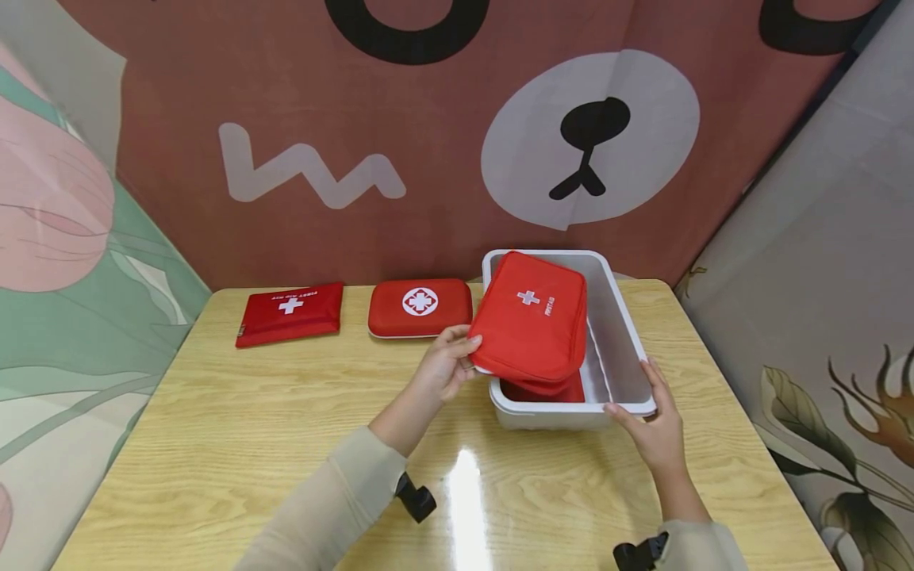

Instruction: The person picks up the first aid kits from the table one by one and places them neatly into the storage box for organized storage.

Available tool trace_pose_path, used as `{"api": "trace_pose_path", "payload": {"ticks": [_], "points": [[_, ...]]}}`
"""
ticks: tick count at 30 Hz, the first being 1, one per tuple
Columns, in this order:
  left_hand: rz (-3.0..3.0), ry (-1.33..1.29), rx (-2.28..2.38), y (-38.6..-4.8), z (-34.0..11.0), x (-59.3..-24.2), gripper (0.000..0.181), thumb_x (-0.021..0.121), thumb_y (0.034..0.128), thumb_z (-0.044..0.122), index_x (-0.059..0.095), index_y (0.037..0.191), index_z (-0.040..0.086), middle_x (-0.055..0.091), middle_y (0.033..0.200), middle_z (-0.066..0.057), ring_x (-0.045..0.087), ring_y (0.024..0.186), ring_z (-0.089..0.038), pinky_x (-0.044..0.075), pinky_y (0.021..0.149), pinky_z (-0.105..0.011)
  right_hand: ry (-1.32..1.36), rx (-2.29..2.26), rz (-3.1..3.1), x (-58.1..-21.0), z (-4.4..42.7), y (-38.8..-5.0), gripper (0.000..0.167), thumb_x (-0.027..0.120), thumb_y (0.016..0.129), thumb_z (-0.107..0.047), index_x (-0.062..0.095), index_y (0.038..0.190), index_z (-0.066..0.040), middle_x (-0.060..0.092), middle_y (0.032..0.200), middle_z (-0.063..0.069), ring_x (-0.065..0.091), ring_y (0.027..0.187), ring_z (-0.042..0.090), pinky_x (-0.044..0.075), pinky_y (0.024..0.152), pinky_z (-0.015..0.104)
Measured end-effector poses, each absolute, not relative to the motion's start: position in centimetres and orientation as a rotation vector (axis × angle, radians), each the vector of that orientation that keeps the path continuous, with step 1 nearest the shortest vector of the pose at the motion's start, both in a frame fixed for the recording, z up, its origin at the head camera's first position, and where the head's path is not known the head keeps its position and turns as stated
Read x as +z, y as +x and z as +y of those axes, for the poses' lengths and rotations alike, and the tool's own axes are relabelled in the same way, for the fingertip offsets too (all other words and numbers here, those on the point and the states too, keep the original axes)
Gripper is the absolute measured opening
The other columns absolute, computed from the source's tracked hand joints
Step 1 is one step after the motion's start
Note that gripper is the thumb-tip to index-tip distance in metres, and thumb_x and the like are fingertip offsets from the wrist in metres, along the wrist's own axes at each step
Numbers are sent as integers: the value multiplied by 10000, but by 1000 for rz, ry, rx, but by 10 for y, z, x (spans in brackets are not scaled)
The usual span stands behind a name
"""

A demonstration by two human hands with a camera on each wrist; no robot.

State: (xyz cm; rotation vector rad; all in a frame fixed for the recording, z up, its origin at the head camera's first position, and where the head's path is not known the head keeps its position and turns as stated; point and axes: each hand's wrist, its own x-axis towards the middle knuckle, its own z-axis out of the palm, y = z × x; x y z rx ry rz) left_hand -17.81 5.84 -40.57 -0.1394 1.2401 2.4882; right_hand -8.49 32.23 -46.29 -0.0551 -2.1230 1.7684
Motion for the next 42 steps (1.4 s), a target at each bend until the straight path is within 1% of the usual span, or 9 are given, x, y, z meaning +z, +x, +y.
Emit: {"api": "trace_pose_path", "payload": {"ticks": [4, 11, 15, 20, 25, 33, 37, 42], "points": [[1258, -170, 2480, -179, 64, -407, 212, 492, 823, -49, 401, 989, 47, 529, 823, -42, 559, 617, -145, 476, 564, -364, -58, 1757, -2131, -463, 322, -85, 743, 584, 701, 177, 263, 1341, -25, 146, 1415, 75, 180, 1238, 121, 304, 852, 70], [1281, -229, 2470, -181, 72, -405, 217, 520, 810, -40, 410, 980, 41, 546, 874, -66, 570, 622, -154, 484, 617, -430, -49, 1790, -2104, -463, 323, -85, 738, 580, 702, 180, 264, 1339, -19, 175, 1405, 11, 173, 1239, 116, 297, 860, 71], [1298, -256, 2457, -182, 76, -403, 228, 527, 814, -25, 406, 1001, 27, 548, 911, -99, 579, 662, -181, 469, 664, -477, -53, 1781, -2109, -463, 323, -86, 737, 581, 704, 177, 264, 1340, -20, 167, 1410, 28, 178, 1235, 113, 297, 857, 69], [1306, -283, 2444, -183, 82, -402, 243, 524, 818, -24, 397, 1023, 11, 548, 902, -124, 582, 714, -219, 449, 695, -504, -64, 1754, -2118, -463, 322, -85, 736, 577, 697, 188, 273, 1335, -16, 157, 1412, 79, 195, 1226, 111, 296, 858, 71], [1329, -312, 2436, -183, 85, -401, 238, 531, 819, -16, 392, 1010, 9, 552, 910, -134, 586, 745, -255, 457, 674, -497, -70, 1740, -2128, -463, 322, -85, 724, 581, 705, 173, 282, 1334, -25, 165, 1411, 77, 202, 1221, 105, 298, 855, 70], [1369, -351, 2415, -184, 89, -397, 219, 537, 815, -17, 400, 985, 3, 566, 901, -168, 590, 780, -317, 467, 644, -485, -99, 1671, -2196, -461, 322, -84, 711, 596, 724, 121, 278, 1339, -39, 185, 1407, 31, 204, 1214, 92, 288, 857, 64], [1388, -388, 2404, -185, 93, -397, 210, 538, 811, -27, 403, 970, -4, 563, 872, -167, 591, 766, -317, 473, 635, -478, -109, 1630, -2221, -461, 322, -84, 708, 601, 727, 109, 280, 1340, -43, 195, 1404, 24, 200, 1216, 86, 274, 871, 65], [1440, -405, 2377, -186, 96, -394, 236, 545, 809, -22, 402, 997, -29, 543, 887, -157, 594, 760, -310, 485, 609, -458, -107, 1627, -2225, -462, 322, -84, 707, 600, 730, 108, 277, 1341, -44, 192, 1405, 22, 198, 1217, 83, 273, 869, 63]]}}
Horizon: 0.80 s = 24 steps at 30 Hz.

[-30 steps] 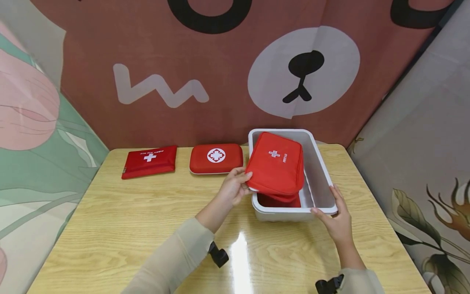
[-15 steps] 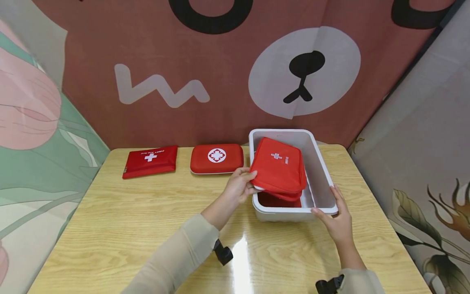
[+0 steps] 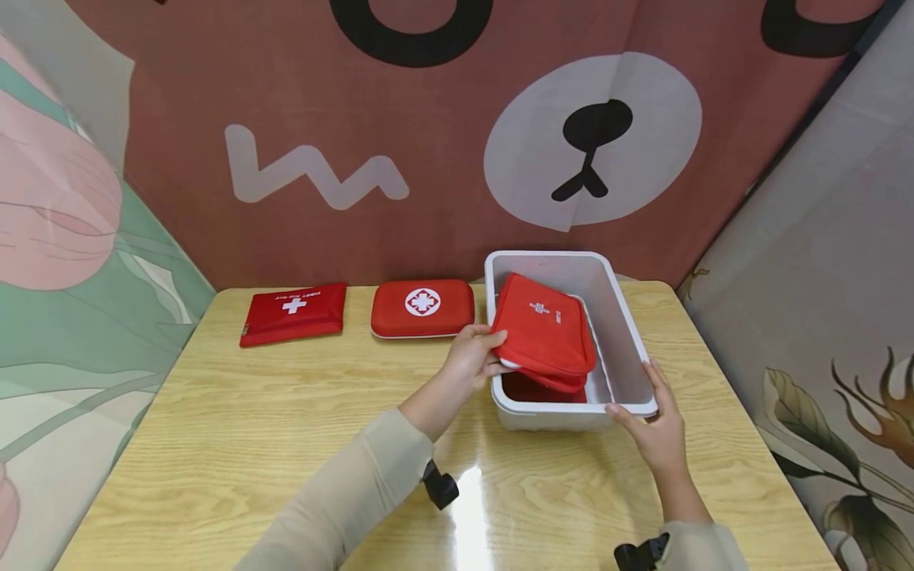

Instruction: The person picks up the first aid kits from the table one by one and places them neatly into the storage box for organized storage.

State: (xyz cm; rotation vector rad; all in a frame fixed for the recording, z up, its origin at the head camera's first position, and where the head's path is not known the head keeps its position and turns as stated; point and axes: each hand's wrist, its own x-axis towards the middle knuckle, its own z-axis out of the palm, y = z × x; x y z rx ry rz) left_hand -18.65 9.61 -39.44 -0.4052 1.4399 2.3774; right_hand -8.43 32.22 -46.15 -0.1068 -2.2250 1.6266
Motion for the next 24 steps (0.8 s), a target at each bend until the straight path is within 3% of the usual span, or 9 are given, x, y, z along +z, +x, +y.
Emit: {"api": "trace_pose_path", "payload": {"ticks": [12, 24], "points": [[1553, -339, 2282, -186, 101, -391, 329, 607, 783, 22, 395, 1022, -57, 551, 849, -166, 599, 739, -352, 490, 582, -443, -103, 1692, -2179, -464, 324, -86, 713, 602, 722, 119, 284, 1339, -45, 184, 1407, 38, 194, 1224, 95, 276, 872, 66], [1634, -330, 2198, -185, 106, -389, 249, 585, 796, 5, 388, 936, -55, 544, 806, -177, 597, 734, -350, 492, 570, -432, -107, 1674, -2184, -462, 323, -85, 712, 598, 719, 131, 285, 1336, -34, 177, 1408, 71, 195, 1223, 93, 277, 869, 65]]}}
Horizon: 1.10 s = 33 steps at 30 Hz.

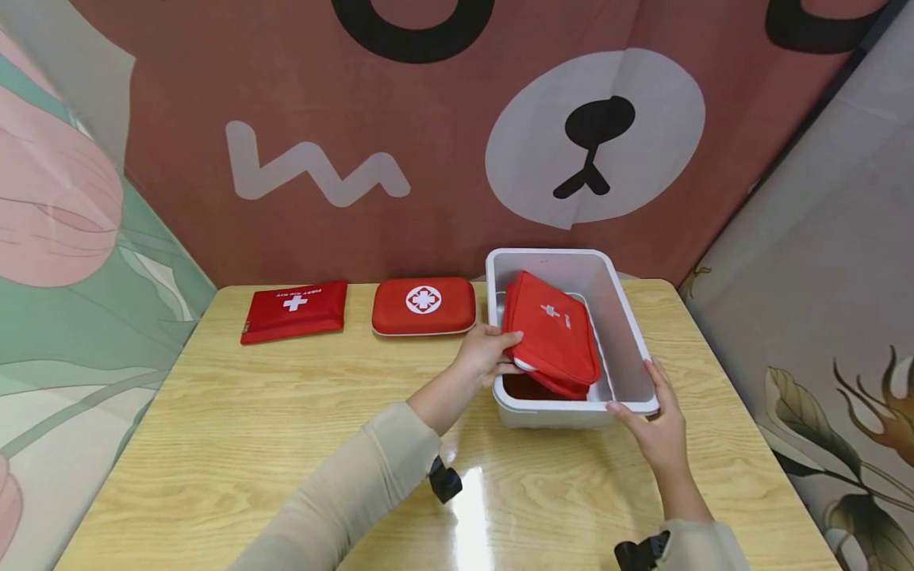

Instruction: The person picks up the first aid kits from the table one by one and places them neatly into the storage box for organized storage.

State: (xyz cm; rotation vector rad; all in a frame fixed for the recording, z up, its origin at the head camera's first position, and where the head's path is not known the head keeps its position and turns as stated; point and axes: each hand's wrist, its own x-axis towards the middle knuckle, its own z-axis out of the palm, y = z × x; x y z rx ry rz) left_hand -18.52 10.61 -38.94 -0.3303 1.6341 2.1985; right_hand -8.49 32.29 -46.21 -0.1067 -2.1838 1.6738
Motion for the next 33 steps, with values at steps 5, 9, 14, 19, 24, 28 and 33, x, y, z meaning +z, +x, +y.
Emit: {"api": "trace_pose_path", "payload": {"ticks": [5, 9, 14, 19, 24, 28, 33], "points": [[1689, -322, 2140, -185, 106, -389, 267, 592, 789, 2, 385, 948, -56, 543, 770, -171, 601, 708, -339, 499, 552, -406, -98, 1688, -2168, -462, 322, -86, 721, 591, 713, 151, 281, 1337, -33, 173, 1408, 77, 192, 1226, 99, 264, 887, 75], [1730, -321, 2096, -184, 105, -388, 273, 598, 788, 14, 396, 958, -54, 545, 742, -155, 605, 678, -325, 502, 539, -388, -97, 1702, -2153, -462, 322, -86, 722, 590, 709, 158, 287, 1336, -36, 184, 1405, 65, 202, 1222, 101, 265, 889, 78], [1741, -300, 2046, -180, 102, -385, 203, 602, 787, 29, 429, 868, -39, 532, 717, -124, 574, 543, -272, 503, 536, -377, -93, 1712, -2141, -464, 323, -86, 711, 592, 711, 150, 298, 1331, -36, 191, 1403, 66, 210, 1218, 100, 271, 883, 77], [1688, -280, 2043, -178, 99, -382, 184, 607, 788, 50, 432, 781, -5, 491, 780, -97, 497, 519, -232, 501, 579, -397, -113, 1688, -2154, -465, 324, -86, 708, 596, 710, 145, 305, 1329, -40, 207, 1399, 44, 215, 1217, 96, 265, 888, 78], [1586, -295, 2057, -177, 96, -377, 341, 617, 777, 83, 434, 1001, -98, 472, 985, -234, 528, 711, -351, 480, 660, -444, -117, 1689, -2150, -466, 324, -86, 717, 590, 706, 158, 303, 1331, -44, 209, 1399, 42, 214, 1217, 94, 260, 894, 80], [1480, -329, 2054, -178, 92, -373, 525, 625, 758, 90, 351, 1158, -111, 406, 1127, -312, 481, 876, -422, 452, 723, -472, -110, 1703, -2141, -465, 323, -86, 724, 588, 702, 168, 299, 1332, -40, 202, 1401, 58, 211, 1220, 94, 260, 894, 80], [1466, -322, 2062, -181, 85, -370, 549, 628, 765, 100, 355, 1201, -93, 406, 1164, -307, 452, 985, -442, 457, 728, -457, -104, 1685, -2171, -463, 323, -86, 720, 591, 717, 141, 286, 1340, -53, 192, 1405, 37, 199, 1221, 89, 270, 877, 67]]}}
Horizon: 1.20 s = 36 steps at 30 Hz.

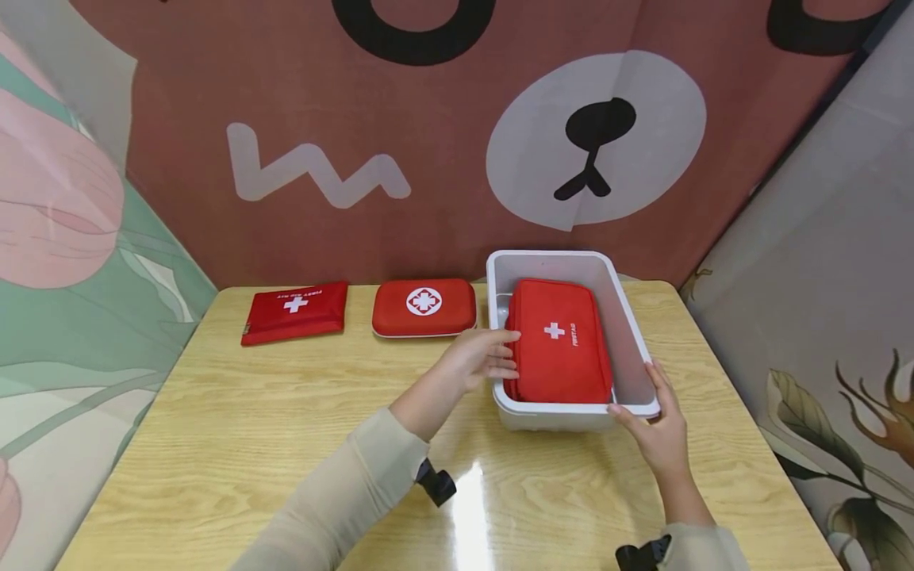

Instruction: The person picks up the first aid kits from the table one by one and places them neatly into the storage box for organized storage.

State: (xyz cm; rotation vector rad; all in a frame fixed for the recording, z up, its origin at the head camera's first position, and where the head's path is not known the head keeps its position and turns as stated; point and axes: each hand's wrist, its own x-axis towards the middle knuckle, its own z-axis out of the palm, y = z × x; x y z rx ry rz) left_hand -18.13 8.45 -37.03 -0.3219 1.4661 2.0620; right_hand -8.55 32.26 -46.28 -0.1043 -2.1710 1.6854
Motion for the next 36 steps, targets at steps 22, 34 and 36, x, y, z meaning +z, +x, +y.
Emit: {"api": "trace_pose_path", "payload": {"ticks": [22, 34, 36], "points": [[1466, -212, 2157, -194, 33, -389, 344, 523, 826, 52, 446, 1125, -101, 526, 1051, -273, 523, 941, -392, 416, 808, -447, -116, 1651, -2215, -462, 322, -85, 718, 589, 725, 127, 289, 1344, -80, 195, 1404, 11, 204, 1214, 87, 291, 848, 59], [1505, -322, 2164, -201, 2, -406, 393, 513, 841, 94, 411, 1181, -74, 462, 1172, -263, 492, 1015, -368, 411, 839, -419, -125, 1570, -2285, -462, 326, -84, 733, 595, 727, 122, 268, 1351, -78, 176, 1411, 18, 182, 1224, 77, 276, 858, 56], [1504, -345, 2181, -201, -4, -410, 411, 508, 844, 95, 386, 1197, -76, 450, 1183, -267, 470, 1036, -381, 393, 856, -431, -129, 1560, -2295, -461, 326, -85, 733, 601, 723, 122, 269, 1348, -68, 179, 1411, 20, 184, 1227, 80, 277, 859, 55]]}}
